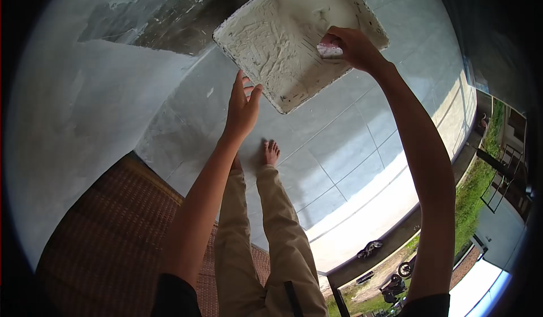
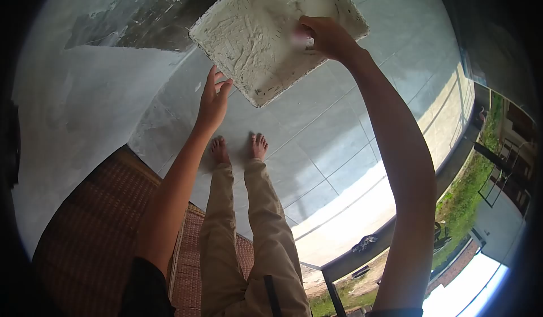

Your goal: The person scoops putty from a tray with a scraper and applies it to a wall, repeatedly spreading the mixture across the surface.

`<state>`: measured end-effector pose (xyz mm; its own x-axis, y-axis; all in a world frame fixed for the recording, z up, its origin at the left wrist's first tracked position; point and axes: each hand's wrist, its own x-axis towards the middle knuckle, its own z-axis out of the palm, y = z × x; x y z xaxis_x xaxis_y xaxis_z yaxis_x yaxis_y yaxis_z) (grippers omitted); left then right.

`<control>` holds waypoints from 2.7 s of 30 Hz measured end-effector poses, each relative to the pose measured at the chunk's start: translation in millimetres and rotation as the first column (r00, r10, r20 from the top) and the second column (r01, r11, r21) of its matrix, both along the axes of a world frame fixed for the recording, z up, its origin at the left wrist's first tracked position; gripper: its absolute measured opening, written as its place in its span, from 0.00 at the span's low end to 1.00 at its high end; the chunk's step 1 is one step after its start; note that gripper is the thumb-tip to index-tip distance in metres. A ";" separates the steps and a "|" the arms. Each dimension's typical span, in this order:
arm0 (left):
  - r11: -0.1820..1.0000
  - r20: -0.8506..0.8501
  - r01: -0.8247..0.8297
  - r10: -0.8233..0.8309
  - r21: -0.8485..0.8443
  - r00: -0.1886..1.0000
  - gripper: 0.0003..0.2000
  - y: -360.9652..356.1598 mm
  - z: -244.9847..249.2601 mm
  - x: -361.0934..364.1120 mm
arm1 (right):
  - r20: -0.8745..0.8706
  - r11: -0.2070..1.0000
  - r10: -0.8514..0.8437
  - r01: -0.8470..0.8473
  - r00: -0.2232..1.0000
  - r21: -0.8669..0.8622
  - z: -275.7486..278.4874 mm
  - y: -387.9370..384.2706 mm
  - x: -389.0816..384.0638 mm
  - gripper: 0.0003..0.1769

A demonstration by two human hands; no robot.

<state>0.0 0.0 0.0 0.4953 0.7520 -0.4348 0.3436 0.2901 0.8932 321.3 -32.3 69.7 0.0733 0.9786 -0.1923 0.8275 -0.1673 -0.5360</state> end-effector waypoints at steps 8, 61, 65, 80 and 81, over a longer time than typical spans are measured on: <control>1.000 -0.004 0.002 -0.002 0.016 1.000 0.38 0.4 -2.9 -0.8 | 0.090 0.882 0.269 -0.208 0.959 -0.423 8.7 34.2 -10.2 0.14; 0.996 -0.027 0.048 -0.050 -0.069 0.998 0.36 -7.6 13.6 -5.5 | 0.210 0.758 0.251 -0.057 0.945 -0.650 21.4 62.9 9.8 0.19; 0.998 -0.032 0.054 -0.054 0.019 0.998 0.35 -5.0 14.1 -12.0 | 0.056 0.710 -0.122 0.127 0.991 -0.692 25.5 48.8 17.6 0.18; 0.900 0.248 -0.140 0.036 0.413 0.968 0.19 89.6 233.6 -34.5 | -0.946 0.857 -0.259 0.404 -0.195 -0.318 148.2 -14.2 -66.5 0.20; 0.882 0.257 -0.147 0.030 0.449 0.966 0.19 96.2 258.2 -38.1 | -0.957 0.871 -0.221 0.403 -0.187 -0.280 162.3 -11.0 -72.8 0.20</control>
